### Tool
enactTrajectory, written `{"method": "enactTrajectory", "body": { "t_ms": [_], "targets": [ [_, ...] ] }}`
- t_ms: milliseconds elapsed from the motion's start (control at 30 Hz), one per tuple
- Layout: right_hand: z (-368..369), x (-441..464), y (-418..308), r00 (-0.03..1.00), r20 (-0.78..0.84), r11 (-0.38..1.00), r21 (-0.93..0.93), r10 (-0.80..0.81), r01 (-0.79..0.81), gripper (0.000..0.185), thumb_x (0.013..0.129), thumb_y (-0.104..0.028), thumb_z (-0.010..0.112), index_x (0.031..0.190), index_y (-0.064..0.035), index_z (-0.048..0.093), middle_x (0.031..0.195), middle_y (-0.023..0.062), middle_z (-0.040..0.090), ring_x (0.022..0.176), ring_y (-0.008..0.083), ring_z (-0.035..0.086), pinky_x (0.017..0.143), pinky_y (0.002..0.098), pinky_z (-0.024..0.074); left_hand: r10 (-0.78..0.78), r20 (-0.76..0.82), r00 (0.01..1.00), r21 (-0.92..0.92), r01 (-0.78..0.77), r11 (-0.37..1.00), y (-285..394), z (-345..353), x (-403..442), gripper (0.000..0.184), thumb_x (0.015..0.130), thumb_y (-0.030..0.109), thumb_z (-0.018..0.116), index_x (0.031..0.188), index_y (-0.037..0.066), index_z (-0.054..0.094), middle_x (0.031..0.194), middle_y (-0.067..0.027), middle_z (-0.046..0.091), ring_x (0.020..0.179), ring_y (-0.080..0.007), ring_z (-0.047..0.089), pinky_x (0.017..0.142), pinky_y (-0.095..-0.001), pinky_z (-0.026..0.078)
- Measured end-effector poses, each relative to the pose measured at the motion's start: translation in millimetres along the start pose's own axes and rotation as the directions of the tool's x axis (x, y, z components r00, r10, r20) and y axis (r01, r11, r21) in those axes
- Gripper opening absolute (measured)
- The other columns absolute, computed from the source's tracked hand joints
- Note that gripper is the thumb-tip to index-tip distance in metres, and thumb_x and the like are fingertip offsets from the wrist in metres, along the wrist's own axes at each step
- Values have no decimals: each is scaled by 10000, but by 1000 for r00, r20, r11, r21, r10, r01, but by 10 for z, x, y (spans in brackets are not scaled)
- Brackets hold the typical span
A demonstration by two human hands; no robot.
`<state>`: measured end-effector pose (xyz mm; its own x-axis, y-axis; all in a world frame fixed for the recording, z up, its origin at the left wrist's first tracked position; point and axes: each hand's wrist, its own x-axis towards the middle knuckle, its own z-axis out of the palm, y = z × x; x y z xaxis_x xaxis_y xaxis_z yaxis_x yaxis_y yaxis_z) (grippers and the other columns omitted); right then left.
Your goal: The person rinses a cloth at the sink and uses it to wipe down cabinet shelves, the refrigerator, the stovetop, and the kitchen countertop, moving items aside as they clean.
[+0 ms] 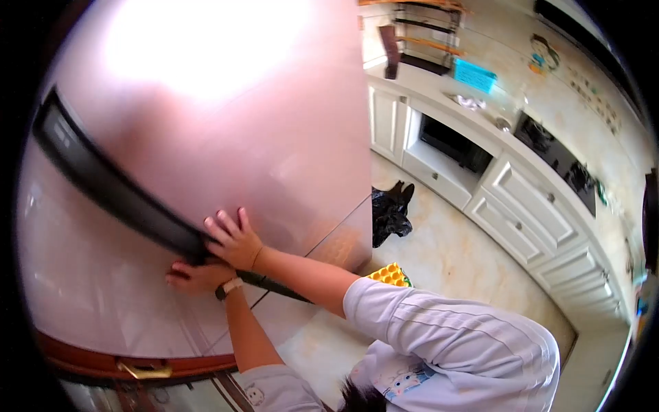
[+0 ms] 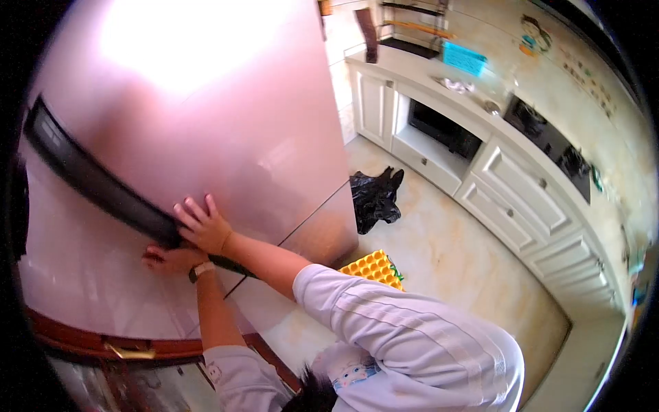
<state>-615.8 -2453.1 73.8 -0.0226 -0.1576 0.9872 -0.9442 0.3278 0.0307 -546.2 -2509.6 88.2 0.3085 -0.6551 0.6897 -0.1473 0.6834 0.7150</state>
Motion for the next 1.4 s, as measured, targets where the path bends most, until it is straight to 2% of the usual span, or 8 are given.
{"method": "enactTrajectory", "body": {
  "t_ms": [300,500,567,700,833,1133,1367,1400],
  "targets": [
    [-36,9,24,1000,14,999,27,-23,23,189,765,-270,521,903,-196,626,1369,112,359,1265,344,309,997,628,214,686,-96,721,450,-584,676,-266,69,70,486,953,313,380,1179,-108,460,1320,-268,363,1264,-375,296,1063,-450,186],
    [-717,-175,28,951,300,938,345,-75,-35,494,764,-189,535,1245,-104,461,1364,207,319,1246,386,318,995,607,220,-190,24,981,1,190,982,357,-36,33,528,884,228,489,1293,-62,323,1340,-287,322,1236,-457,301,1014,-551,227],
    [-1188,-740,58,829,552,856,470,-95,-215,642,742,-132,558,1338,-71,329,1362,234,305,1209,399,357,985,527,297,640,93,763,479,-597,643,-160,-12,-12,673,756,182,587,1311,-49,285,1328,-318,309,1219,-497,299,988,-593,231],
    [-2792,-2516,337,-31,983,672,-146,180,-726,625,732,-50,532,1329,-66,348,1165,187,492,1026,315,534,823,388,461,592,176,786,508,-588,630,-338,-9,62,772,722,261,638,1320,10,219,1319,-307,281,1197,-496,301,948,-622,232],
    [-5455,-4043,919,-808,416,474,-858,417,-197,399,772,-118,535,1170,-88,510,1032,151,587,903,287,581,749,388,465,619,81,781,307,-610,730,104,-24,-65,800,839,544,447,1240,-138,325,1207,-339,384,1158,-470,344,977,-568,236],
    [-8868,-4626,1339,-864,-320,-784,-607,389,-128,216,846,-203,464,1012,-108,564,845,120,598,673,238,564,553,377,436,-70,-112,991,565,121,816,986,808,-531,901,776,631,442,1146,-183,327,1043,-345,465,967,-432,509,779,-535,435],
    [-8203,-5052,1368,-921,126,-726,-579,370,-371,207,862,-242,478,931,-107,618,746,120,613,577,232,585,477,398,458,-220,231,948,194,177,965,1286,473,-521,664,822,450,576,1039,-153,402,988,-277,514,954,-343,533,779,-444,462],
    [-8076,-5061,1437,-586,526,-189,-623,616,-759,214,828,-219,510,913,-65,632,737,122,627,592,227,601,530,382,490,-199,322,925,60,190,980,1297,401,-469,678,806,434,623,1072,-155,417,1020,-254,528,972,-311,529,801,-415,460]
  ]
}}
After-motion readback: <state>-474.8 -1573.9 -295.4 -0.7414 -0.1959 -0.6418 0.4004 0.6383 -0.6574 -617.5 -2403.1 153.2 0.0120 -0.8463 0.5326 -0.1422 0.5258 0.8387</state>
